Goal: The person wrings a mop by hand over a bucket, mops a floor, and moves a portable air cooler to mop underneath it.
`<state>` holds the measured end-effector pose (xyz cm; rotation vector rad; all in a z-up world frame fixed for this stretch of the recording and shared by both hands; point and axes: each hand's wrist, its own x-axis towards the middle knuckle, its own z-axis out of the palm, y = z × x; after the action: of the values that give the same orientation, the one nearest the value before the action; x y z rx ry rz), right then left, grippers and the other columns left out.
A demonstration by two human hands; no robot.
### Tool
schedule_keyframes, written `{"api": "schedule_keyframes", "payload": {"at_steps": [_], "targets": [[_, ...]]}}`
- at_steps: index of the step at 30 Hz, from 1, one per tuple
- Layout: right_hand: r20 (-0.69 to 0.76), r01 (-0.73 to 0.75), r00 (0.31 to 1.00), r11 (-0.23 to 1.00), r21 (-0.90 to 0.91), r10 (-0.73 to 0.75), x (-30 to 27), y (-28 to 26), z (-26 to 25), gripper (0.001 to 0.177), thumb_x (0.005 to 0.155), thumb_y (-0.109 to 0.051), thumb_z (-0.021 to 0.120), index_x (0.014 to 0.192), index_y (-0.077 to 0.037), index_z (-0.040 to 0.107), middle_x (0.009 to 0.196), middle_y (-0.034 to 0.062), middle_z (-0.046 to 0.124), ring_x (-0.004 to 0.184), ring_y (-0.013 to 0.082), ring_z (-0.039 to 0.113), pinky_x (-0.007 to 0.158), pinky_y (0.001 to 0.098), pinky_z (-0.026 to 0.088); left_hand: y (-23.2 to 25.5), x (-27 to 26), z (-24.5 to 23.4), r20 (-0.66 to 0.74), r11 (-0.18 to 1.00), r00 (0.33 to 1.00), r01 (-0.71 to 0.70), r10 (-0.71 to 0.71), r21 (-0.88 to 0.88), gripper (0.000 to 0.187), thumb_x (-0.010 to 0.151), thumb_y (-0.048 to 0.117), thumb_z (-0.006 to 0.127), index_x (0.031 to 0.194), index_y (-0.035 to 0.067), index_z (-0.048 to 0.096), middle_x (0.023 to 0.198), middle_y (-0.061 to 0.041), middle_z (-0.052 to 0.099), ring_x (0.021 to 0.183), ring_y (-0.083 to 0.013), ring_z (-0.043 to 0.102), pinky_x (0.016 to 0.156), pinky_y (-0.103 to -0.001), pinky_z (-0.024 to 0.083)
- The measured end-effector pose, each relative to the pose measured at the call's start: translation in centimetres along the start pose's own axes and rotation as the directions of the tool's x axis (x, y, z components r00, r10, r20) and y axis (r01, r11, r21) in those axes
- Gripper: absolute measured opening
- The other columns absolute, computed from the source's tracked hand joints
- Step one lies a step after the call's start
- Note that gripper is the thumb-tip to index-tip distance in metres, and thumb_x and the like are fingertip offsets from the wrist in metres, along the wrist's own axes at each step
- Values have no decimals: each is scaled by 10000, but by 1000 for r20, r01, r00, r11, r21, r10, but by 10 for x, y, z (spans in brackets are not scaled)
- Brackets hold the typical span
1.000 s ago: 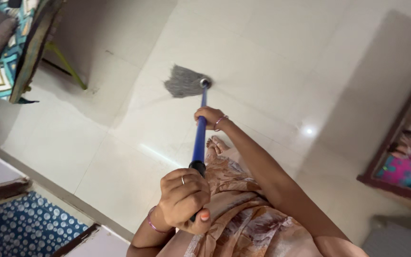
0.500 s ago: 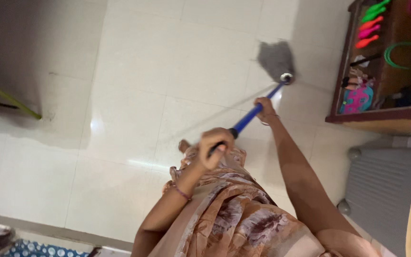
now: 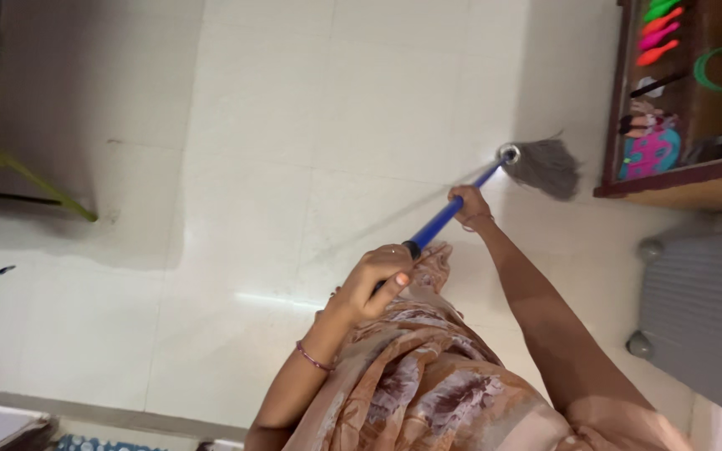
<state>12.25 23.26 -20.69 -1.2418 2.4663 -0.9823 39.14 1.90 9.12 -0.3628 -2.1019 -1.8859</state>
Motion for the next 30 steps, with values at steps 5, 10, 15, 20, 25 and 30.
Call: {"api": "schedule_keyframes", "payload": {"at_steps": [5,10,15,20,25,30], "targets": [[-186,109,977,994,21,-103,55,-49,65,157,723,61,602,697,-90,571,707,78,599,702,287,573,768,393,527,-16,-63,-19,6,989,1000,3,-4,145,521,1117,285,377,698,37,560,632,-114,560,633,-284,530,690,-421,501],[146,-123,989,776,619,40,116,-113,163,116,749,-11,649,735,-76,555,718,79,567,692,260,539,808,428,446,30,-130,-42,-314,954,949,77,19,291,453,1122,231,406,758,30,586,736,-139,606,736,-295,604,850,-423,567],[154,552,780,782,289,-607,141,-207,263,161,653,-79,676,774,-115,576,738,63,589,735,255,572,696,366,484,123,-164,-90,-495,936,861,74,115,345,381,1007,229,542,689,20,560,687,-120,592,656,-279,599,739,-412,540],[613,-60,710,838,543,-346,121,-306,321,201,792,-118,667,665,-87,514,720,48,523,683,238,530,727,419,496,176,-170,-86,-513,890,832,52,212,452,382,969,241,598,629,85,523,597,-53,548,546,-234,587,636,-379,563],[378,426,618,698,575,-689,78,-381,299,154,766,-120,708,721,-106,561,717,59,612,759,270,630,818,383,542,209,-164,-81,-326,788,886,-68,330,612,446,1057,295,575,686,49,594,623,-48,596,565,-219,656,685,-385,609],[576,306,688,896,323,-442,54,-387,225,70,775,-152,676,728,-173,630,805,-7,675,896,237,670,708,402,554,217,-135,-67,-245,735,890,-134,385,665,513,1083,349,554,645,83,549,586,-15,578,554,-183,676,648,-323,610]]}}
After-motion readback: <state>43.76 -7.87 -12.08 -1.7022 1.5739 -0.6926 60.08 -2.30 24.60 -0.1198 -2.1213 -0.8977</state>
